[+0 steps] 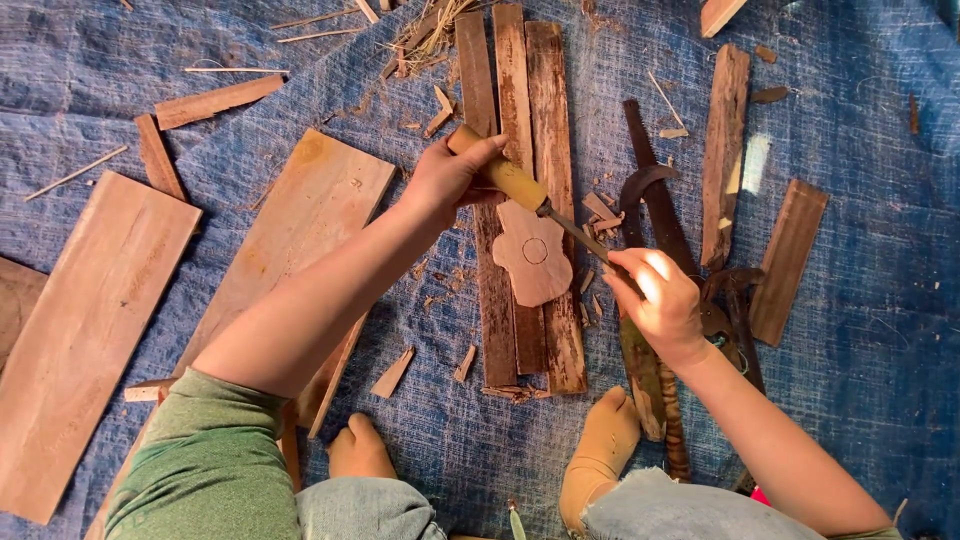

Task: Using a chisel and a wooden mallet to carve and shape a small decorative wood piece while sitting on the floor.

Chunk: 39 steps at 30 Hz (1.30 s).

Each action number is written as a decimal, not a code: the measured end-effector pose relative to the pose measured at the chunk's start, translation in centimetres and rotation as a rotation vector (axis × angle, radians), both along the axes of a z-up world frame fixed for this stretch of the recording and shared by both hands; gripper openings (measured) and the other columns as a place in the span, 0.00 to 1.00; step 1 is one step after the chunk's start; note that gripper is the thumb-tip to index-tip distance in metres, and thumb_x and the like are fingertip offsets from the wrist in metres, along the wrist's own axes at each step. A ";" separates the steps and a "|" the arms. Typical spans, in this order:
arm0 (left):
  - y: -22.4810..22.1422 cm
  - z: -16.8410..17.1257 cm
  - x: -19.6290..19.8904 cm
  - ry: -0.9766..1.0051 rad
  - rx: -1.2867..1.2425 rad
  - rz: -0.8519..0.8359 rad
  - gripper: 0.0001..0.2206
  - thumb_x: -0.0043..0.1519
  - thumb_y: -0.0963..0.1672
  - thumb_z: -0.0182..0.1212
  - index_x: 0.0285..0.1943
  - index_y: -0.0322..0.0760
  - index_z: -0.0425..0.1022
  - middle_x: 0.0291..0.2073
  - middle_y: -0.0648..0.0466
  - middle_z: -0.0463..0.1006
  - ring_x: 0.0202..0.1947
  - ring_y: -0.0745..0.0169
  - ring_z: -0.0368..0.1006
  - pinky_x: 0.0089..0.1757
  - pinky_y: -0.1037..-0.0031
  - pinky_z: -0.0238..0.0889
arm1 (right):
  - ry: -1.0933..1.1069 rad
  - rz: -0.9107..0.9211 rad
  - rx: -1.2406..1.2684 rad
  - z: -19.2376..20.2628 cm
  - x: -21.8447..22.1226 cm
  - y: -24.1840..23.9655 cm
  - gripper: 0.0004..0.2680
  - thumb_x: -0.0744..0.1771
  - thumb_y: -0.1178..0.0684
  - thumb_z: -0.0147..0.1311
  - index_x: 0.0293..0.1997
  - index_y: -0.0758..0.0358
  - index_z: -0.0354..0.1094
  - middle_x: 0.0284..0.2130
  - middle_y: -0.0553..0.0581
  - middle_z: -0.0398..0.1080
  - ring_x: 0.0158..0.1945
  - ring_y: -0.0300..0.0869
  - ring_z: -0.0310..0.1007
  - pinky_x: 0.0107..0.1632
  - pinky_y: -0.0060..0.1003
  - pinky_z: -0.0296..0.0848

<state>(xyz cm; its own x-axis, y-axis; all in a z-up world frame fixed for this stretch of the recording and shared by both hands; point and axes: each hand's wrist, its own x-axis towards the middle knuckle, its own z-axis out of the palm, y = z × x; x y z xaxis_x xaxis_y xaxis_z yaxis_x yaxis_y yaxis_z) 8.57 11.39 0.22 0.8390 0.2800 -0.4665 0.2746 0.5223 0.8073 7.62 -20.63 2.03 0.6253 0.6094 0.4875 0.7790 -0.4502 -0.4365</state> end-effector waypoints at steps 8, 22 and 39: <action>0.8 -0.4 -0.8 0.052 -0.040 -0.072 0.31 0.52 0.53 0.77 0.51 0.26 0.71 0.35 0.39 0.77 0.30 0.47 0.80 0.31 0.63 0.83 | 0.597 -0.175 0.227 -0.1 -2.1 0.4 0.06 0.66 0.62 0.63 0.47 0.64 0.78 0.32 0.60 0.78 0.34 0.43 0.78 0.33 0.32 0.74; -1.6 1.5 -0.5 -0.500 0.178 -0.329 0.26 0.54 0.40 0.79 0.59 0.36 0.69 0.48 0.41 0.80 0.47 0.46 0.80 0.38 0.64 0.83 | 1.455 -0.239 0.662 -5.0 -2.1 0.2 0.12 0.67 0.63 0.56 0.58 0.71 0.70 0.43 0.66 0.76 0.45 0.48 0.78 0.47 0.37 0.76; -5.0 0.1 0.1 -0.524 0.990 -0.507 0.13 0.46 0.48 0.73 0.36 0.44 0.76 0.31 0.50 0.80 0.37 0.35 0.78 0.38 0.49 0.72 | 0.465 0.057 -0.366 -8.8 4.8 6.6 0.10 0.70 0.51 0.57 0.46 0.71 0.77 0.34 0.71 0.77 0.37 0.62 0.79 0.34 0.49 0.78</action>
